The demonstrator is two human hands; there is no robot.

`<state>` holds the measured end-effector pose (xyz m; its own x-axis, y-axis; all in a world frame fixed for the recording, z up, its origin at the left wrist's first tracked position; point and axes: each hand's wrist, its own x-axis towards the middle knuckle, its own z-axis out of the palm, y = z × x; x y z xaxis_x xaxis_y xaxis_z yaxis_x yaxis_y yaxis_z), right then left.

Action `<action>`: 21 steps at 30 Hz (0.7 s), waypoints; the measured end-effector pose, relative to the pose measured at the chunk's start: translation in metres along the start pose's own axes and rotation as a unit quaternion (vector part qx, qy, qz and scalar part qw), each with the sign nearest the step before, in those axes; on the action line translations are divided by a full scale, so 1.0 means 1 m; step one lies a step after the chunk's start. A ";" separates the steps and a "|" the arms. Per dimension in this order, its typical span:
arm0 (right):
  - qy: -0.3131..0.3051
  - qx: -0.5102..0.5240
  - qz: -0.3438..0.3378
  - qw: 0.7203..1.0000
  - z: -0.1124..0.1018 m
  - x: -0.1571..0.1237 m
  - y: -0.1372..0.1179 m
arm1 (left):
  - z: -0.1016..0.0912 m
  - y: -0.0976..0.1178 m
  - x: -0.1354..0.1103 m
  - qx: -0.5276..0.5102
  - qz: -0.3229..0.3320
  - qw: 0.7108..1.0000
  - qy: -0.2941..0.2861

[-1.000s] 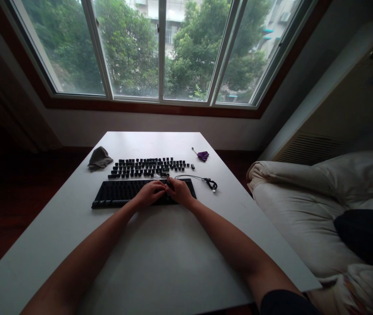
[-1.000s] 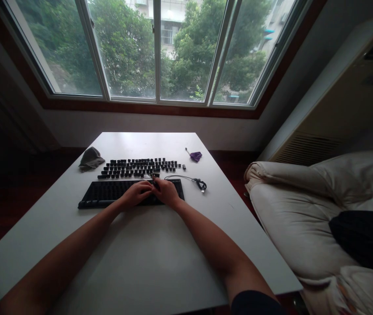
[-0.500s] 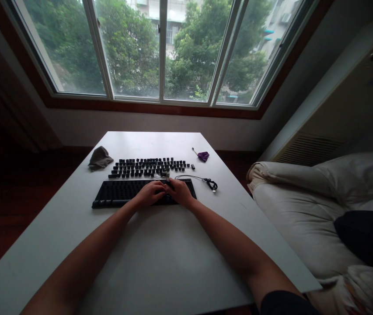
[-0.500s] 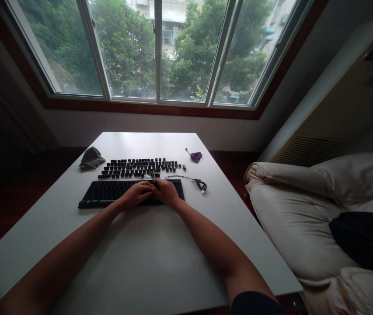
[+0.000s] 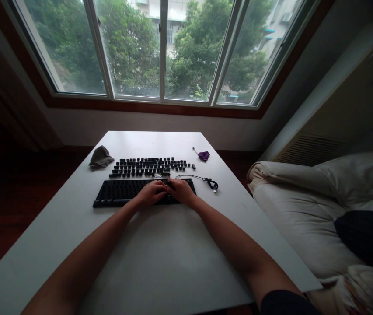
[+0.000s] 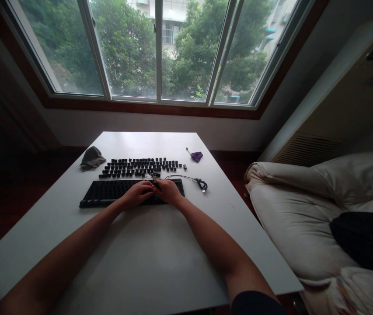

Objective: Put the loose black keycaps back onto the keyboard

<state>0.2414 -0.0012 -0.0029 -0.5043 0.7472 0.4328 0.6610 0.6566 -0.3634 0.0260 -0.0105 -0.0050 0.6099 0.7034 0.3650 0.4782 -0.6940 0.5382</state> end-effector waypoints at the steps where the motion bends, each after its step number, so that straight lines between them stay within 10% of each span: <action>1: -0.004 0.001 -0.006 1.000 0.000 0.000 0.001 | 0.000 0.000 0.000 0.001 0.000 1.000 0.000; 21: -0.039 -0.082 -0.147 0.985 -0.007 -0.003 -0.005 | 0.004 0.000 0.000 0.031 -0.007 0.999 0.011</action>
<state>0.2428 -0.0075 0.0033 -0.7251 0.5365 0.4317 0.5571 0.8255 -0.0902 0.0279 -0.0111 -0.0080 0.5901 0.7152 0.3745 0.5250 -0.6924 0.4949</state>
